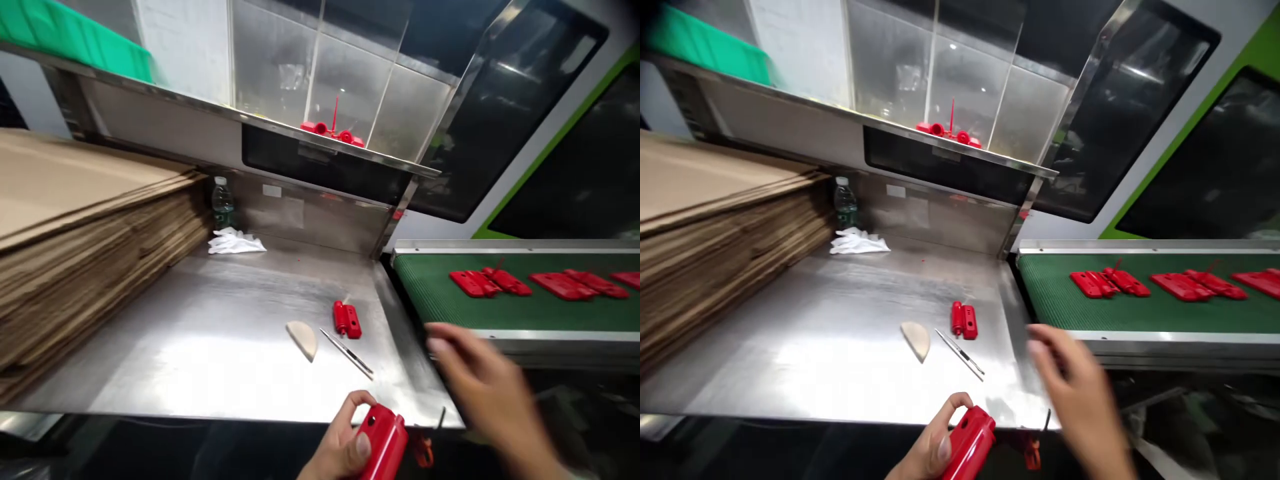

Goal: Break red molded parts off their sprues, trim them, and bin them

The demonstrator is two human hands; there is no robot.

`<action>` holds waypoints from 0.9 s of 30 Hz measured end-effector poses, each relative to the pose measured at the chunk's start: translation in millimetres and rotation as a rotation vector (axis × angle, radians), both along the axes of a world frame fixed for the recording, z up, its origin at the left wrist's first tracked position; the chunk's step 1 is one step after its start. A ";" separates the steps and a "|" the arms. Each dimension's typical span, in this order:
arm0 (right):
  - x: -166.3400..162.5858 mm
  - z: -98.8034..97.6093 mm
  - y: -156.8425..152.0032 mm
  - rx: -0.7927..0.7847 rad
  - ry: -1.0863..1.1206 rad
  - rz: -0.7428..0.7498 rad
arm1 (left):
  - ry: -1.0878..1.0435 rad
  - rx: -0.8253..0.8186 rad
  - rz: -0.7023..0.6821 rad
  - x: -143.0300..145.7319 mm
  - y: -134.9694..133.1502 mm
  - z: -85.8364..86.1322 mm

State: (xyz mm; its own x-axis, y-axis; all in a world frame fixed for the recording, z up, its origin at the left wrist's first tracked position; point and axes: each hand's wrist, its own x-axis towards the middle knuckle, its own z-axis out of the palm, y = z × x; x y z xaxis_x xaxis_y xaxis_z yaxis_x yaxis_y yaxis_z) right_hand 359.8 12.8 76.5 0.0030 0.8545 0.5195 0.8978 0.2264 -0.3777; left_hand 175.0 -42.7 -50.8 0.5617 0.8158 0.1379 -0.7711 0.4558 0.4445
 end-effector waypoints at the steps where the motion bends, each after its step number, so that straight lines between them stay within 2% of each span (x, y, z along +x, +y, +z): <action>1: -19.9 -20.2 9.3 -0.075 -0.025 0.068 | 0.018 -0.004 0.023 -7.2 -0.9 -2.9; 3: -59.7 -57.2 25.7 -0.197 -0.106 0.146 | 0.057 -0.001 0.065 -28.2 -3.5 -3.7; 5: -90.7 -84.5 36.9 -0.253 -0.177 0.111 | 0.041 -0.037 0.092 -52.2 -8.2 1.8; 8: -108.9 -105.1 41.4 -0.277 -0.237 0.046 | -0.045 -0.153 0.117 -76.4 -17.3 15.4; 12: -98.2 -110.7 34.5 -0.270 -0.240 0.116 | -0.016 -0.245 0.126 -78.0 -17.2 27.5; 17: -82.7 -115.8 24.3 -0.252 -0.120 0.253 | 0.144 -0.254 -0.006 -69.9 -2.6 34.1; 19: -80.7 -118.9 22.8 -0.247 -0.096 0.244 | 0.173 -0.217 0.048 -67.5 2.3 40.6; 23: -79.6 -120.6 24.0 -0.255 -0.083 0.200 | 0.255 -0.203 0.259 -62.7 10.2 61.4; 27: -75.8 -105.3 18.7 -0.292 0.034 0.253 | 0.423 -0.189 0.441 -65.8 15.5 83.9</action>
State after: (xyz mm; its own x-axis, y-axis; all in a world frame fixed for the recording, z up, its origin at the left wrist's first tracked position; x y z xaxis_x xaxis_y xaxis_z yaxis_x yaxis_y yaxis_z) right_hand 284.1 31.4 -28.8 -0.2139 0.9423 0.2576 0.8132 0.3179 -0.4876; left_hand 109.2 -27.1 33.1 0.1423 0.9712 -0.1913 -0.6795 0.2363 0.6945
